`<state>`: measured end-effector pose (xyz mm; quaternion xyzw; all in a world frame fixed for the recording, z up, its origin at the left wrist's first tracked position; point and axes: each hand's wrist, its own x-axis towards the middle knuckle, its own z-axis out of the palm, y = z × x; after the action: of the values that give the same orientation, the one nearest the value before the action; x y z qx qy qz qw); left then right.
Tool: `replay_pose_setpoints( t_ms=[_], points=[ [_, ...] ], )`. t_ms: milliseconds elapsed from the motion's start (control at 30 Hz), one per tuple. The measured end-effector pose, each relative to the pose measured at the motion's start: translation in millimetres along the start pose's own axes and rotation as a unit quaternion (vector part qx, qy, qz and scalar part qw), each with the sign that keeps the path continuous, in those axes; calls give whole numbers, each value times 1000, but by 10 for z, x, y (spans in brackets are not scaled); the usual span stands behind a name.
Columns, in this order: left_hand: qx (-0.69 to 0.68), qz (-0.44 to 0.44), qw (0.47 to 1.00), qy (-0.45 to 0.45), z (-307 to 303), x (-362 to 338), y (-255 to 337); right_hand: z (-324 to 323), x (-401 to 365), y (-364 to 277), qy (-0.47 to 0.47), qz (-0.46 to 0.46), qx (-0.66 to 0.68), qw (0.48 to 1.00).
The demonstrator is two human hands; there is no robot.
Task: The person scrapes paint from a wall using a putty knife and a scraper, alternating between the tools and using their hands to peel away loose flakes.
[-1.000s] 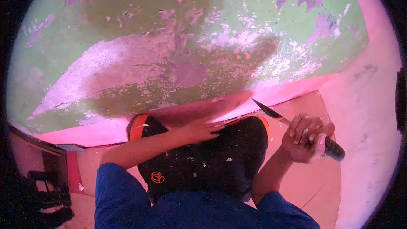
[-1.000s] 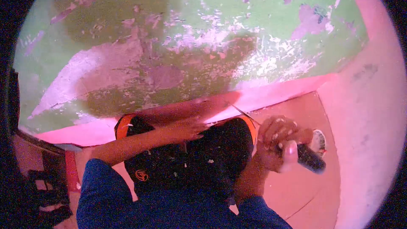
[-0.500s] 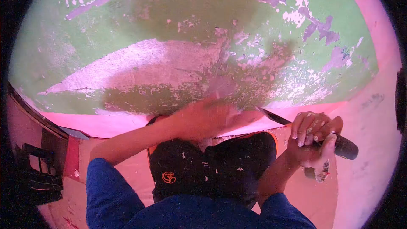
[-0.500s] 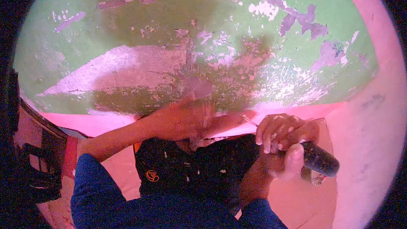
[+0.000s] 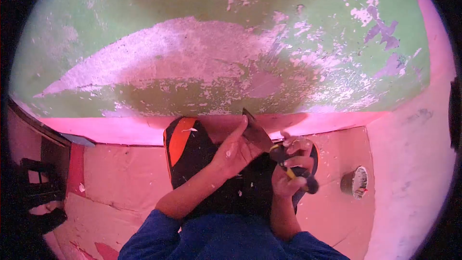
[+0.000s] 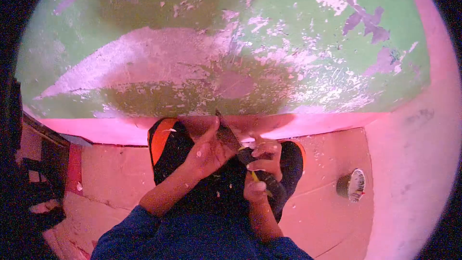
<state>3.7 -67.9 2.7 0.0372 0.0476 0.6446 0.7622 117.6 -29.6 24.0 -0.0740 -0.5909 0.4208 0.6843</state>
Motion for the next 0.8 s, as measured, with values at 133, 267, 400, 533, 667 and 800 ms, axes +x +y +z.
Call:
replay_pose_setpoints(
  t_ms=[133,267,400,533,667,800],
  points=[
    [102,234,949,184,-245,-59,-1,-582,-290,-66,-79,320,16,944],
    [141,255,927,235,-313,-25,-108,-886,-104,-261,-101,536,63,836],
    [151,204,928,274,-355,32,-120,-750,69,-122,-233,611,-68,754],
    [153,266,927,216,-411,47,-50,-501,-80,230,-274,595,-119,746],
    [127,246,935,222,-437,54,-181,-622,-52,127,-279,441,-242,818],
    [69,219,966,117,-380,6,-105,-704,131,210,-343,362,-258,828]
  ],
)
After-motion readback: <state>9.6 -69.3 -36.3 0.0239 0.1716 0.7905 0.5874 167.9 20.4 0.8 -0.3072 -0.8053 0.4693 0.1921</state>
